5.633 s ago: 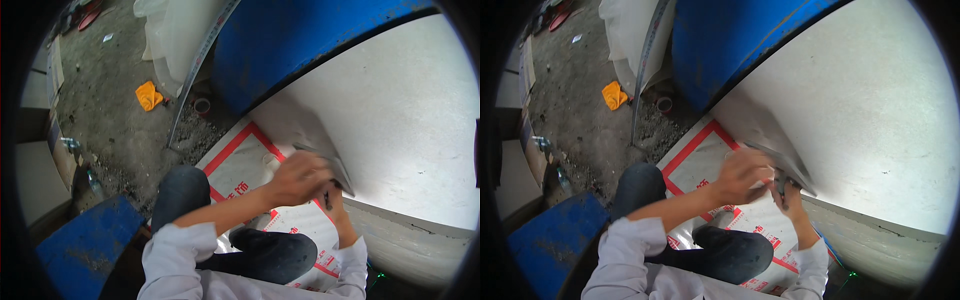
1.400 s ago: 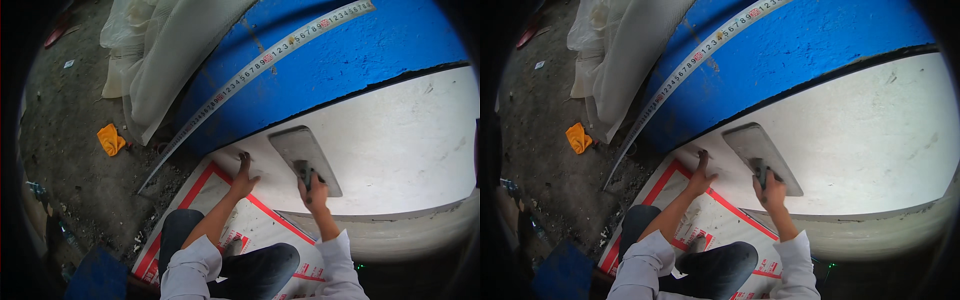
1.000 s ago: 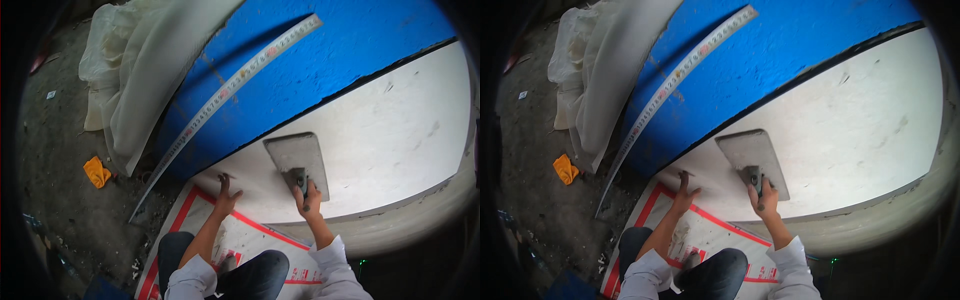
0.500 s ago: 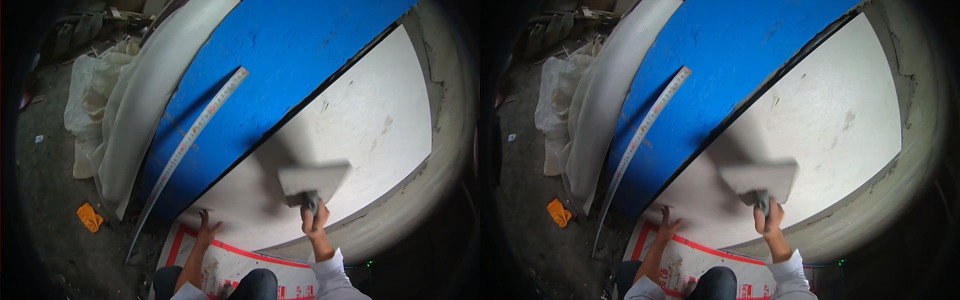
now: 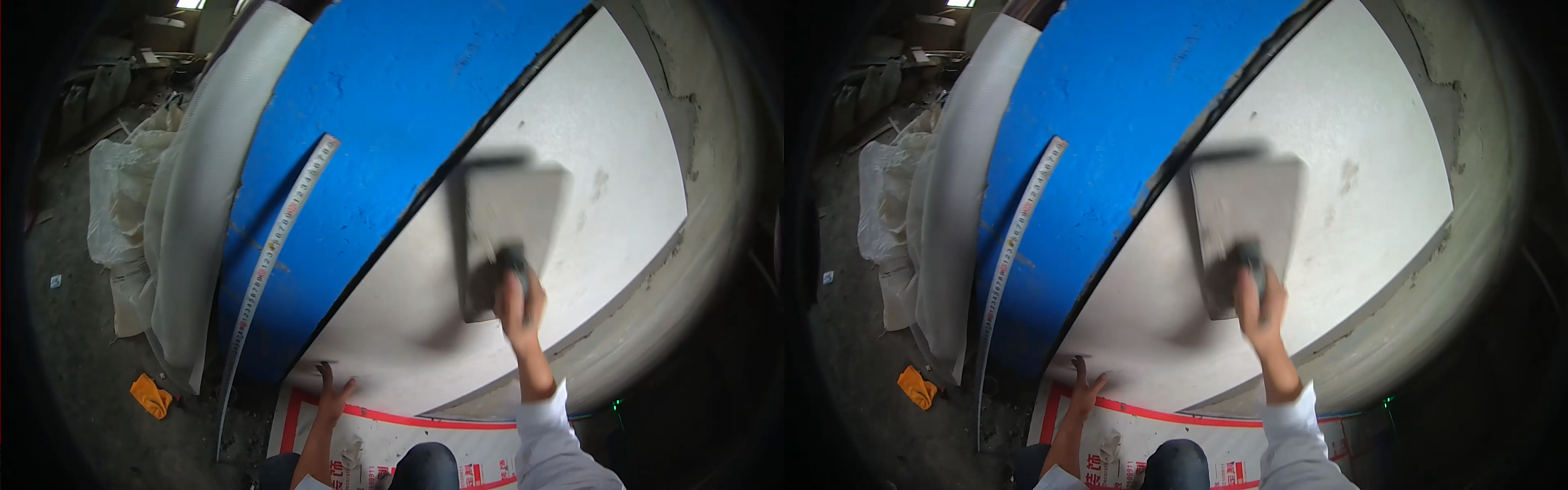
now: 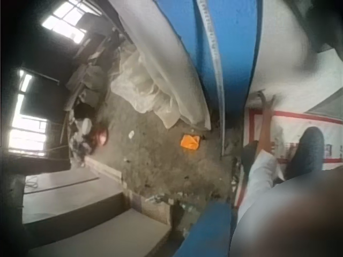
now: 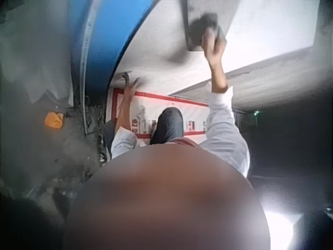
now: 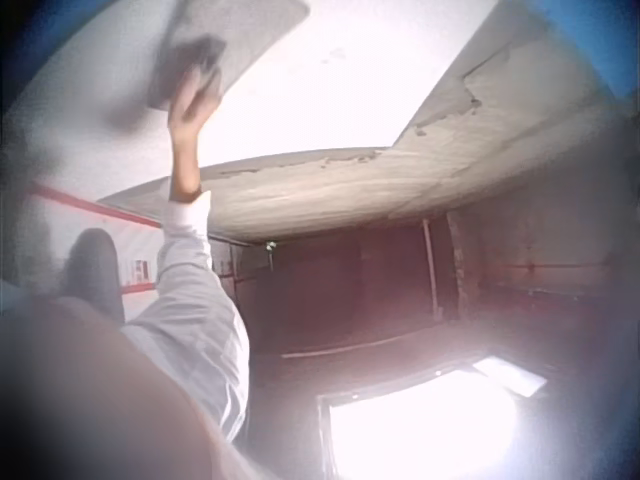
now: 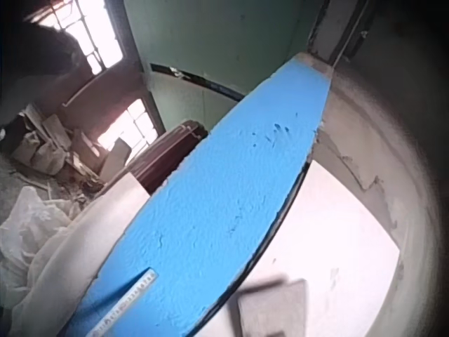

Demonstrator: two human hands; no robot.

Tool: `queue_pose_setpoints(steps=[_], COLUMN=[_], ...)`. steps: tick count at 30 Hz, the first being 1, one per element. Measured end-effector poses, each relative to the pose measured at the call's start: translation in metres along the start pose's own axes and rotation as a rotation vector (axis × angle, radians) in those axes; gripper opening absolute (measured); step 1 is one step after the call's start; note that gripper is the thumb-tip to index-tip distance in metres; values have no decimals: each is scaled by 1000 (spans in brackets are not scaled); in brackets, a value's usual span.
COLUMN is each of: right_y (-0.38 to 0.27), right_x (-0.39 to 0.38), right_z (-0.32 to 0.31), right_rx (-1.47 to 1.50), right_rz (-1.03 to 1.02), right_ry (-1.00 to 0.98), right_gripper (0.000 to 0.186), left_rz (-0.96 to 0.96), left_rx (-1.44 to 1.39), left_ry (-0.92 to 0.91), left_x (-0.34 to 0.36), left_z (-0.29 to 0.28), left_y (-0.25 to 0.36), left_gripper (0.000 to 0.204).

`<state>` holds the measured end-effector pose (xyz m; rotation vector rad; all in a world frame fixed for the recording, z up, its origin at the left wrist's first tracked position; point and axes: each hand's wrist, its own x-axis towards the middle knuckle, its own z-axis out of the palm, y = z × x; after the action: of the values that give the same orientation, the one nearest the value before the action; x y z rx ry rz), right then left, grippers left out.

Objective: Installing a large wall panel and aligning it using a trowel and a laser level.

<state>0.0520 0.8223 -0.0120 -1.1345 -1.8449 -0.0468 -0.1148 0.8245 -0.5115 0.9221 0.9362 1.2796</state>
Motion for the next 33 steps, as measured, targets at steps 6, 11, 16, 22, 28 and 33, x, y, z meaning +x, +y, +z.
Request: queue_pose_setpoints(steps=[6,11,16,22,28,33], right_y=[2,-53,-61,-48,26,186], right_x=[2,92,66,91,7,-220], right_z=[-23,-43,-40,-34,-28,4], right_rx=[-52,93,90,88,-67,19], right_rz=[-329,59,-191,81,283,577], right_ry=[194,148,378,310,251,349], right_gripper=[45,40,45,44,44,42], left_rz=[0,36,38,96,294,463], left_rx=[-52,19,19,173,744,863], left_ry=[-8,-18,-39,32,64,-65], left_x=[-5,-8,-8,-2,18,-22], left_z=[-1,17,15,-2,-40,38], left_y=[-20,-9,-21,-33,6,76], left_gripper=[114,115,111,111,67,39])
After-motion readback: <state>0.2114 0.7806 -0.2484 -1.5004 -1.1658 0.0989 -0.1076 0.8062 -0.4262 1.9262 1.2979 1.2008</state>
